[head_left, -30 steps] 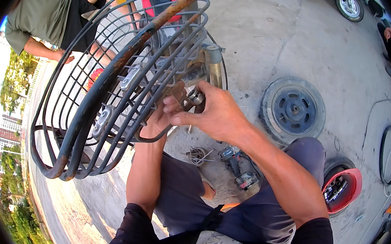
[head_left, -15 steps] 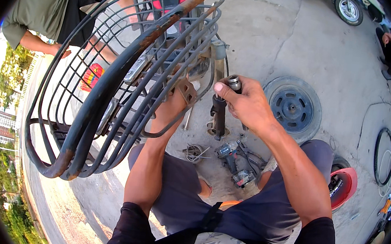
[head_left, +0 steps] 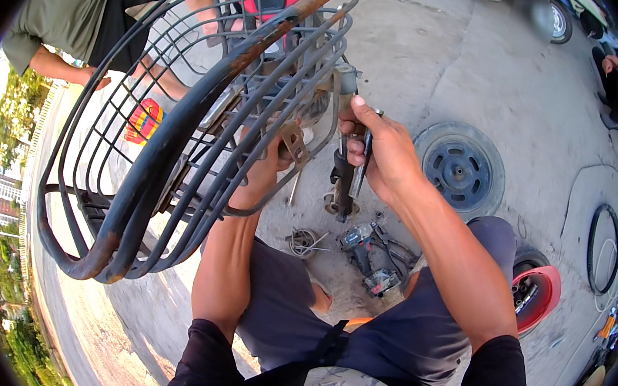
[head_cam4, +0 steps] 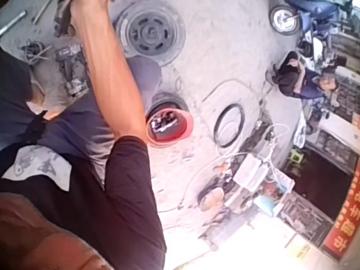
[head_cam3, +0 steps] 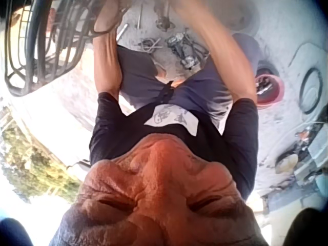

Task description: The person uses a wrench and a socket tool to tighten or loosen bolts on the front fork assembly of a motorized bicycle near the front basket.

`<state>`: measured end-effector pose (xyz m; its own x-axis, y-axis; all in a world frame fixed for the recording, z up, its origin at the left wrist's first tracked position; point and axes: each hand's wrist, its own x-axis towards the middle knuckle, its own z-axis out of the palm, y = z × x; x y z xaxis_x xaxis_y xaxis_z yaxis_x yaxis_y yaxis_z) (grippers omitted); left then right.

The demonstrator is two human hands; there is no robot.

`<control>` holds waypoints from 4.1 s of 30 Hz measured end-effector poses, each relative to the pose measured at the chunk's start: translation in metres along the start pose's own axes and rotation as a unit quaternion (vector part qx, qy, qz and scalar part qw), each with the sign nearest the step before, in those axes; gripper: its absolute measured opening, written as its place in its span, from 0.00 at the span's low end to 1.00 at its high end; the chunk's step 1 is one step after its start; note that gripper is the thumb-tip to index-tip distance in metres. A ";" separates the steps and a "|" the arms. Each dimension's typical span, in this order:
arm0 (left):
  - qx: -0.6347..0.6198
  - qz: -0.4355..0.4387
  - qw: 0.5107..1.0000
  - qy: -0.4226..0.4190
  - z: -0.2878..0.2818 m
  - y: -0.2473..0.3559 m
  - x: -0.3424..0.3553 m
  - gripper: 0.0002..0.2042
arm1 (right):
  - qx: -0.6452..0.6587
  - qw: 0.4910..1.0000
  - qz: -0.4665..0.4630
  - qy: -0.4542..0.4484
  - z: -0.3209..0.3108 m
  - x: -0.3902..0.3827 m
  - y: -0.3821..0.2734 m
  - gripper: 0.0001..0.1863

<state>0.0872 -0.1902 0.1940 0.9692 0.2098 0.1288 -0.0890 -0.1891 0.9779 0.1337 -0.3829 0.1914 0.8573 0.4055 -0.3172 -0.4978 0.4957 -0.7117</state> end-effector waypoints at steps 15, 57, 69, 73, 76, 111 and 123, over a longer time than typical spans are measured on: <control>-0.230 -0.111 0.966 -0.027 -0.006 -0.006 -0.001 0.15 | 0.090 0.993 0.063 -0.034 0.014 0.028 0.013 0.14; 0.355 0.056 0.930 0.072 -0.016 -0.022 -0.012 0.16 | 0.210 0.978 0.000 0.013 0.032 0.068 0.063 0.13; 0.004 -0.073 0.988 0.136 -0.021 -0.030 -0.006 0.13 | 0.263 0.964 0.034 0.003 0.037 0.066 0.064 0.11; 0.064 -0.052 0.994 0.076 -0.055 -0.054 -0.004 0.16 | 0.318 0.947 0.036 -0.038 0.038 0.072 0.066 0.08; 0.304 -0.010 0.951 0.055 -0.063 -0.061 -0.010 0.18 | 0.340 0.938 0.055 -0.048 0.038 0.076 0.068 0.08; 0.621 0.058 0.777 -0.091 -0.061 -0.020 -0.057 0.13 | -0.181 0.981 0.067 -0.002 -0.015 -0.029 0.030 0.17; 0.346 -0.001 0.867 -0.359 -0.028 0.021 -0.063 0.14 | -0.312 0.948 -0.034 0.041 -0.040 -0.121 0.032 0.18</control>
<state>0.0181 -0.1803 0.2107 0.8840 -0.3935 -0.2523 -0.1683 -0.7714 0.6137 0.0190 -0.4473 0.1821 0.9047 0.3148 -0.2872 -0.2884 -0.0439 -0.9565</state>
